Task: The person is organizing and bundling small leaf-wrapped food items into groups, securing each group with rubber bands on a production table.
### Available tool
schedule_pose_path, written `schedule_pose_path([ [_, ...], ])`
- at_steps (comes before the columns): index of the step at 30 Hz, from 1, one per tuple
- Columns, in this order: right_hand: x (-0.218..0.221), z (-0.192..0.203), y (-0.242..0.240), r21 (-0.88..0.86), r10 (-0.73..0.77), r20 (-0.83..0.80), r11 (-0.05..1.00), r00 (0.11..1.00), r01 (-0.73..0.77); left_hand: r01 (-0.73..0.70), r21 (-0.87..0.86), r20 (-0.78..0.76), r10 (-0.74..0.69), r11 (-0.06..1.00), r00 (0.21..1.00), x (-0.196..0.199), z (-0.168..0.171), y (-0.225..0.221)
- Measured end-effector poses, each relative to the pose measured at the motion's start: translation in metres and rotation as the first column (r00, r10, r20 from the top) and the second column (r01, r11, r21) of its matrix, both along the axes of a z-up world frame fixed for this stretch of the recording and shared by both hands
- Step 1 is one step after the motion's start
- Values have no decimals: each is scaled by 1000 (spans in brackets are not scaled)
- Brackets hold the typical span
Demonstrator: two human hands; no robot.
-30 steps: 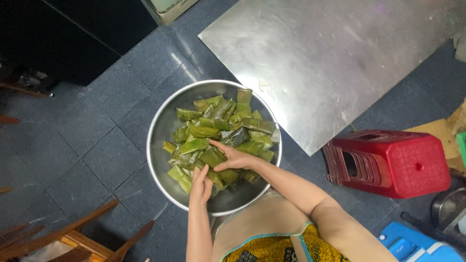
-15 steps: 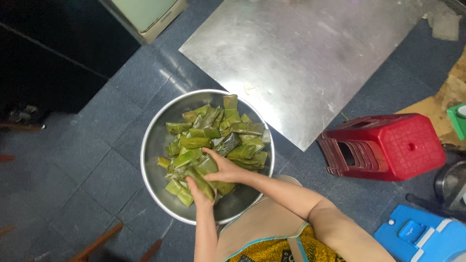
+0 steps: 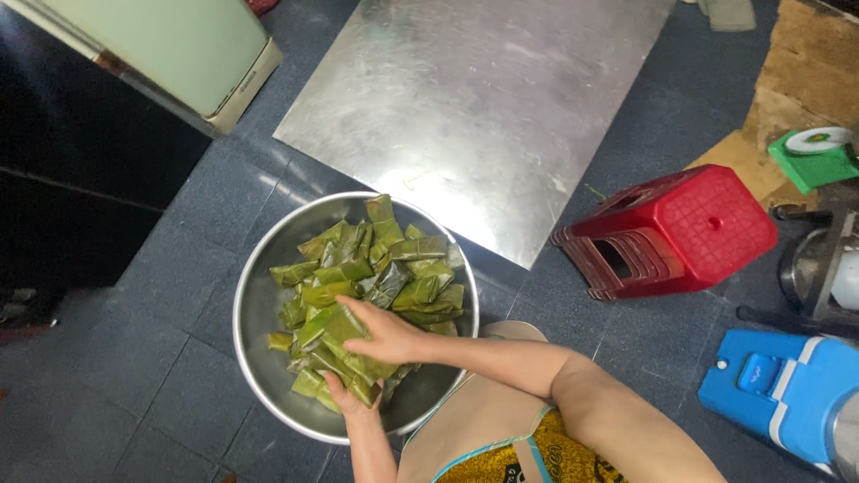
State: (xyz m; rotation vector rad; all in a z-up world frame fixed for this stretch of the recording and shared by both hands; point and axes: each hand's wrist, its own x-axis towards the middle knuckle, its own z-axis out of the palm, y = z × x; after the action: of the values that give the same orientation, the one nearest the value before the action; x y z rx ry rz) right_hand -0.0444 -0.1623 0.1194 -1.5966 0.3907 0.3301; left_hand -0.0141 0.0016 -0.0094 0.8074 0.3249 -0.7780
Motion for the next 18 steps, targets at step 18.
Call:
schedule_pose_path([
  [18,-16,-56,31,-204,128,379,977,917,-53,46,-252,-47,-59,967,997,-8,-113,37],
])
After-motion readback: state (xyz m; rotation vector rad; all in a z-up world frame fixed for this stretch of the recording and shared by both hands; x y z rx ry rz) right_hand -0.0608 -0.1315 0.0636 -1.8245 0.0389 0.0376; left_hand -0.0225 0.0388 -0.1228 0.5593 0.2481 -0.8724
